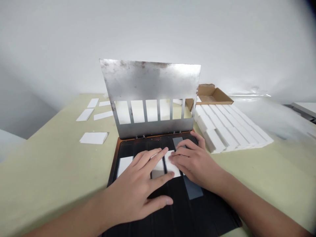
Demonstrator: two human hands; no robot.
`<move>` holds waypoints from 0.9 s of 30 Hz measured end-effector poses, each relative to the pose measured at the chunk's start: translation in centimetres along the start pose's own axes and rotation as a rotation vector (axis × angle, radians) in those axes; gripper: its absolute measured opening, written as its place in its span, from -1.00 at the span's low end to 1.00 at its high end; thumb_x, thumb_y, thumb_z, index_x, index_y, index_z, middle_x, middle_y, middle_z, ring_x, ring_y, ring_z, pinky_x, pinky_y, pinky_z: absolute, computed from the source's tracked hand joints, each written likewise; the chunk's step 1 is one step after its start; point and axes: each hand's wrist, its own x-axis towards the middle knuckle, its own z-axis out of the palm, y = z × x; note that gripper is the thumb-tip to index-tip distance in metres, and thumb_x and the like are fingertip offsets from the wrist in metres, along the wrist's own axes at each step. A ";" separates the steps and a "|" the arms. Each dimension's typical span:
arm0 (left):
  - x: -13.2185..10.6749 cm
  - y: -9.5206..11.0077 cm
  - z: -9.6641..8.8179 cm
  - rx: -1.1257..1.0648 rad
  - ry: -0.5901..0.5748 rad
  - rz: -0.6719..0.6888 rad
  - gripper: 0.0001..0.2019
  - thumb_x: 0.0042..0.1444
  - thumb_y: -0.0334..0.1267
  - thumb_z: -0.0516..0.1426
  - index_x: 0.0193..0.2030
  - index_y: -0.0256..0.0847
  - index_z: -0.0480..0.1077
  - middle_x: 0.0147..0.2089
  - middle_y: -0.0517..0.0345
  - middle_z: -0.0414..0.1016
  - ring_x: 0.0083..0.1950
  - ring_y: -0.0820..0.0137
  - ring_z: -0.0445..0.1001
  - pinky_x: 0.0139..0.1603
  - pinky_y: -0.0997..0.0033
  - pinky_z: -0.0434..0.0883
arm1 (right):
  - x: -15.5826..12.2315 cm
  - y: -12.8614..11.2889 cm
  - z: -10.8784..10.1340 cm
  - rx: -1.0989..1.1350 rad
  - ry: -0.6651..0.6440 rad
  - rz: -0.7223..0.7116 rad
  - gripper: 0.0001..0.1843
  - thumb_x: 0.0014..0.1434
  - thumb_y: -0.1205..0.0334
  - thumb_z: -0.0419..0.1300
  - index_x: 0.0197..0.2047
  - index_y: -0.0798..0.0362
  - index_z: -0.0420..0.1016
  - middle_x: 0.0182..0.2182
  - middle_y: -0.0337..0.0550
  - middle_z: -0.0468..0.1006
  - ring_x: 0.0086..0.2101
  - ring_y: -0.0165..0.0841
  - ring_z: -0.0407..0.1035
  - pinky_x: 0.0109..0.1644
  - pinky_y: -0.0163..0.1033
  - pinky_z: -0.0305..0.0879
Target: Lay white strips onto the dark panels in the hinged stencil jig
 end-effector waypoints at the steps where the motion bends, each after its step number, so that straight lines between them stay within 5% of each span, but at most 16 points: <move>1: 0.0 0.0 0.0 0.002 -0.004 0.004 -0.56 0.42 -0.02 0.20 0.35 -0.10 0.44 0.57 -0.37 0.02 0.50 -0.27 0.14 0.28 -0.40 0.32 | 0.0 0.0 0.1 -0.002 0.008 -0.005 -0.78 0.35 0.45 0.23 -0.09 -0.07 0.62 -0.19 -0.32 0.69 -0.01 -0.24 0.44 0.52 0.27 -0.30; 12: -0.2 -0.2 0.2 0.035 -0.039 0.016 -0.52 0.41 0.03 0.20 0.37 -0.09 0.44 0.59 -0.36 0.04 0.57 -0.27 0.10 0.38 -0.41 0.27 | 0.1 -0.4 -0.6 0.092 -0.011 0.013 -0.86 0.44 0.29 0.21 -0.11 -0.06 0.62 -0.21 -0.27 0.71 -0.01 -0.22 0.45 0.51 0.24 -0.29; 17: -0.1 -0.3 -0.1 0.070 -0.089 0.030 -0.45 0.39 0.04 0.22 0.42 -0.11 0.37 0.55 -0.32 0.17 0.56 -0.21 0.17 0.40 -0.40 0.27 | 0.5 -0.9 -1.8 0.304 0.020 0.048 -0.70 0.45 0.19 0.24 -0.38 -0.02 0.54 -0.47 -0.36 0.61 -0.14 -0.29 0.46 0.48 0.19 -0.23; 20: 0.1 -0.2 -0.6 0.055 -0.115 0.053 -0.47 0.40 0.03 0.22 0.40 -0.14 0.38 0.48 -0.17 0.34 0.52 -0.09 0.27 0.48 -0.28 0.21 | 0.8 -0.8 -2.6 0.420 0.140 0.113 -0.55 0.50 0.20 0.16 -0.48 0.00 0.49 -0.54 -0.32 0.52 -0.26 -0.33 0.45 0.41 0.15 -0.07; 24: 0.8 0.1 -1.2 0.012 -0.099 0.114 -0.51 0.42 -0.03 0.19 0.36 -0.23 0.39 0.41 -0.10 0.45 0.43 0.05 0.42 0.49 -0.04 0.21 | 1.2 0.0 -3.6 0.545 0.380 0.216 -0.50 0.58 0.18 -0.02 -0.38 -0.04 0.55 -0.44 -0.26 0.57 -0.30 -0.33 0.44 0.25 0.06 0.18; 27: 1.7 0.4 -1.7 -0.044 -0.093 0.091 -0.60 0.41 -0.05 0.19 0.26 -0.22 0.46 0.31 -0.07 0.54 0.32 0.09 0.51 0.39 0.04 0.27 | 1.2 0.7 -3.8 0.556 0.392 0.249 -0.54 0.60 0.15 -0.06 -0.26 -0.04 0.57 -0.34 -0.19 0.61 -0.25 -0.30 0.48 0.06 -0.05 0.34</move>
